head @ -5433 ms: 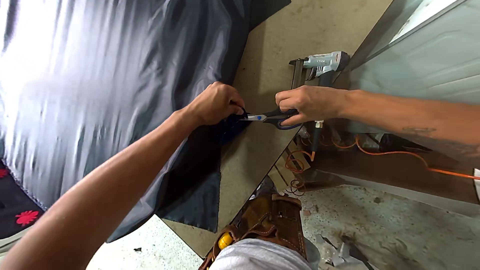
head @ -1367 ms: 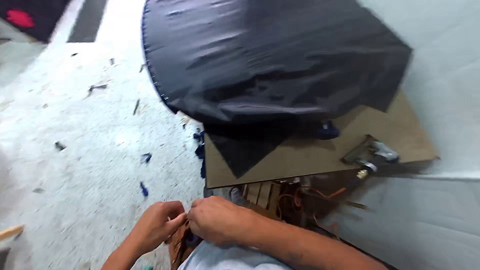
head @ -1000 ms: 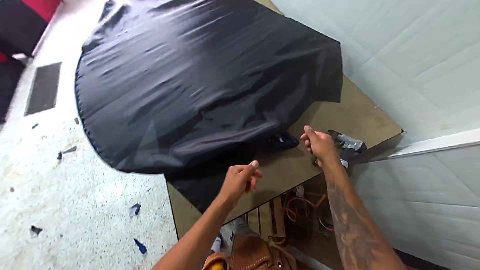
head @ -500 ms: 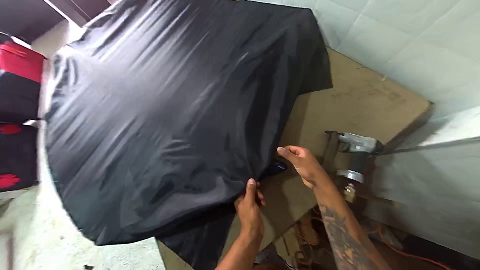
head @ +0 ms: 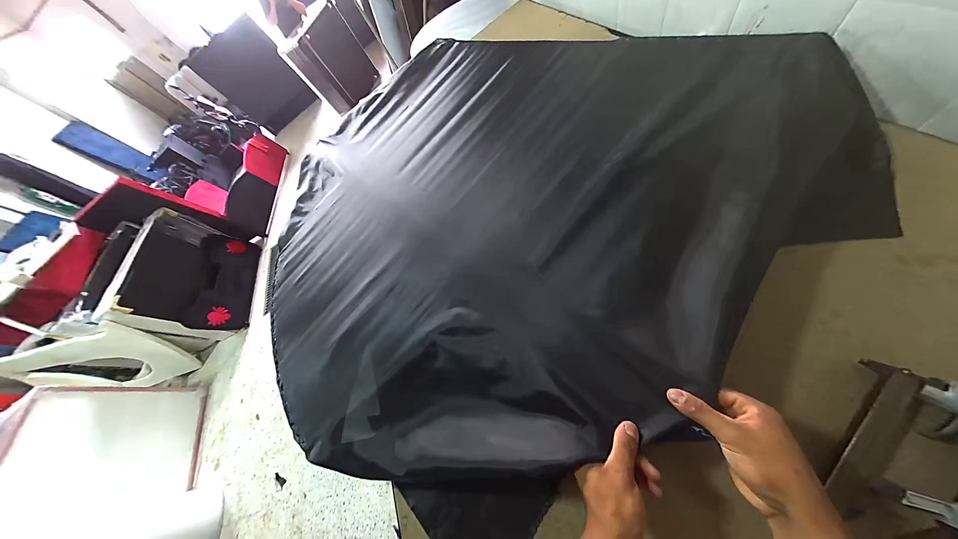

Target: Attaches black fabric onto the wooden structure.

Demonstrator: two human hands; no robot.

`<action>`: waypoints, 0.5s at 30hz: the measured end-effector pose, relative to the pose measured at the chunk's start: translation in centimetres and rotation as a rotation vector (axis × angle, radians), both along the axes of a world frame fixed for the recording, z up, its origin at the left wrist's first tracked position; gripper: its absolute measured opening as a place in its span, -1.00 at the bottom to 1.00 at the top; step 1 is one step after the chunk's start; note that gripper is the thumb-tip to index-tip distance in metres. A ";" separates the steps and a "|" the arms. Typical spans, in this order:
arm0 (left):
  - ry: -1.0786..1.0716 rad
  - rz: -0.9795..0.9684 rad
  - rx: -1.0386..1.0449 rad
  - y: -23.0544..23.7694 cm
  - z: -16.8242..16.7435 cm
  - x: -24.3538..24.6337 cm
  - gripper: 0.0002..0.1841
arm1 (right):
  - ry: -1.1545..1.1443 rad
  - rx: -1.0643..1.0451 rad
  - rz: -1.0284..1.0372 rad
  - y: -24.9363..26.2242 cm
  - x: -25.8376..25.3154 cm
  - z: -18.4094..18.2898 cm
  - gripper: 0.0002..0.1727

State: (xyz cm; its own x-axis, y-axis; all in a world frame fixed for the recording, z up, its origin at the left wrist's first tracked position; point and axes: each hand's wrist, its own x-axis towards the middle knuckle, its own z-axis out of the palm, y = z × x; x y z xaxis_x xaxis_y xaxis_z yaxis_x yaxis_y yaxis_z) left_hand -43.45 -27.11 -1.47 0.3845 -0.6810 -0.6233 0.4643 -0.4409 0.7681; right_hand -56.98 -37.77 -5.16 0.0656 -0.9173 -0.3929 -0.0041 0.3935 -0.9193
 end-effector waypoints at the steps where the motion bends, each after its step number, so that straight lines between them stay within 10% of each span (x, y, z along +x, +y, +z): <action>1: -0.006 0.012 -0.013 -0.2 0.2 0.3 -0.53 | -0.012 0.005 -0.001 0.0 0.2 0.2 -0.50; 15: -0.051 0.062 -0.053 0.5 -2.5 -2.8 -0.72 | 0.106 -0.007 -0.001 1.4 -3.2 0.7 -0.65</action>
